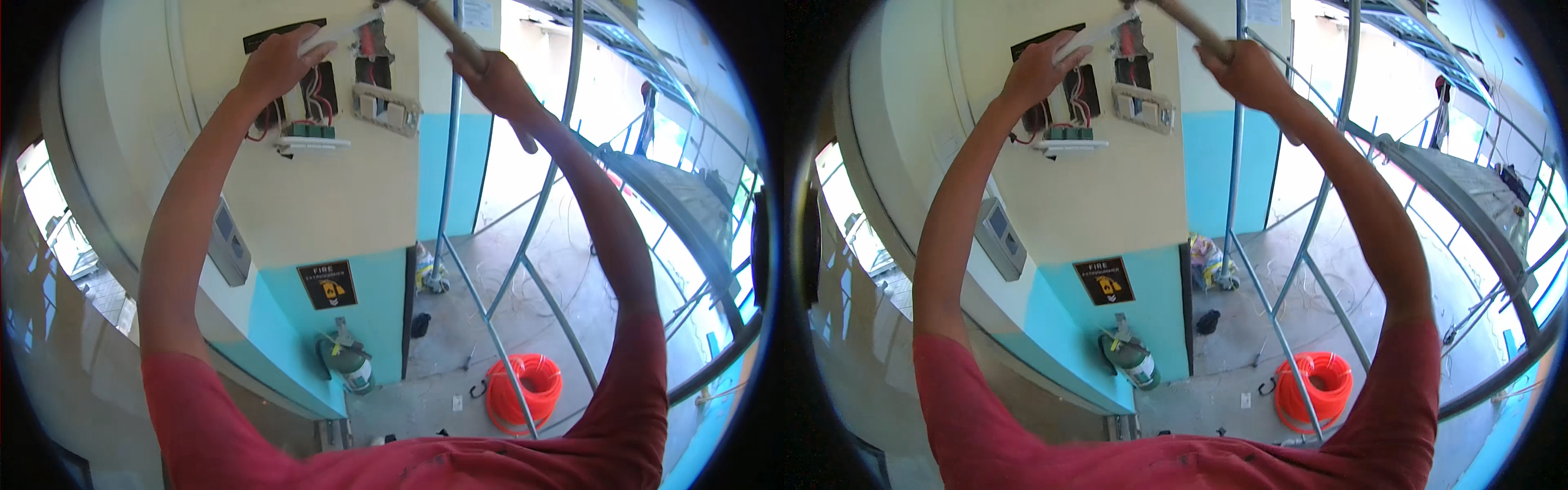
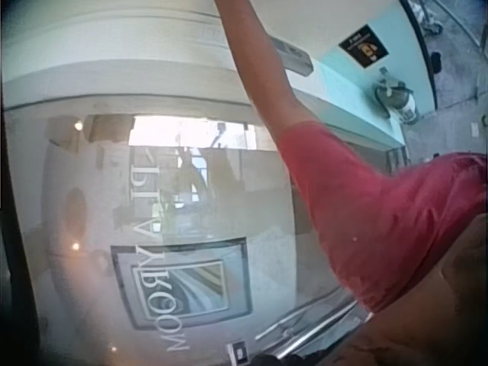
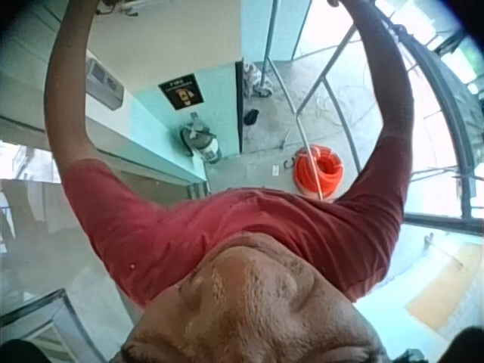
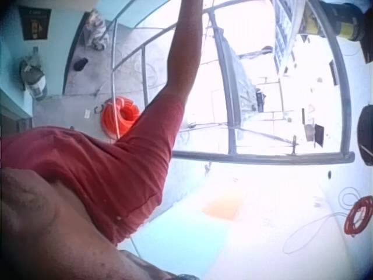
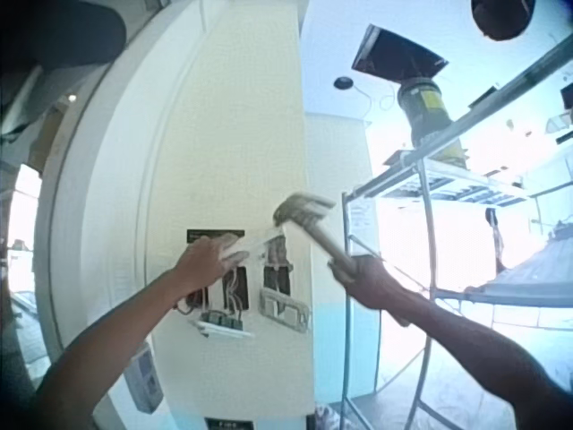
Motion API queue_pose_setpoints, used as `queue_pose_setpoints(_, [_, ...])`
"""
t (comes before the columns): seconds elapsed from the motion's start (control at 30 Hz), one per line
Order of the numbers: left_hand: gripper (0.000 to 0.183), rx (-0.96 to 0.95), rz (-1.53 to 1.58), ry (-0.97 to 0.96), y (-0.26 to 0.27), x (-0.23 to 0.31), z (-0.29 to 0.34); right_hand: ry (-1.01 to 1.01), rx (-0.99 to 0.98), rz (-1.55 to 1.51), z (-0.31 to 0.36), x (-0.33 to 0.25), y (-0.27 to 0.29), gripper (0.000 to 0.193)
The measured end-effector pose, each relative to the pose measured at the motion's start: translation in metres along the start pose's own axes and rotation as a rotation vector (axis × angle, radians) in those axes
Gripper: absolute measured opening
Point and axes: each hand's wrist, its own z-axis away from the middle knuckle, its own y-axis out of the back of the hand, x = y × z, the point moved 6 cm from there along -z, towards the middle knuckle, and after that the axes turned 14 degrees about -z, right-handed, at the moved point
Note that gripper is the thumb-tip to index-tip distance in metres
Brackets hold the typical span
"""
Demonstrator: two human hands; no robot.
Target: The person uses a hammer to tap a white plastic conduit into a wall opening above an electrical switch box. The conduit is repeatedly tapped to seat it into the wall cavity.
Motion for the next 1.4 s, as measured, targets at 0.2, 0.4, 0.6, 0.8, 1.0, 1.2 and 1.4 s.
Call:
queue_pose_setpoints(0.2, [0.052,-0.134,0.061,0.053,-0.003,-0.005,-0.001,-0.154,0.053,-0.035,0.050,0.013,0.021,0.056])
queue_pose_setpoints(0.4, [0.048,-0.001,-0.183,-0.222,0.006,0.001,-0.003,-0.447,0.043,-0.192,0.147,0.036,0.036,0.046])
queue_pose_setpoints(0.6, [0.053,0.156,-0.227,-0.314,0.002,0.000,-0.005,-0.524,0.031,-0.248,0.223,0.034,0.062,0.036])
queue_pose_setpoints(0.8, [0.058,-0.403,0.170,0.301,0.011,-0.059,-0.070,-0.747,0.003,-0.528,0.291,0.024,0.071,0.026])
queue_pose_setpoints(1.0, [0.050,-0.202,-0.100,-0.099,0.032,-0.011,-0.043,-0.865,0.007,-0.788,0.335,0.025,0.059,0.022])
queue_pose_setpoints(1.2, [0.052,-0.210,-0.097,-0.017,0.026,-0.001,-0.024,-0.631,0.028,-0.851,0.303,0.005,0.053,0.030])
queue_pose_setpoints(1.4, [0.043,-0.022,-0.154,-0.028,0.017,0.005,0.001,-0.193,0.111,-0.600,0.235,-0.030,0.053,0.037])
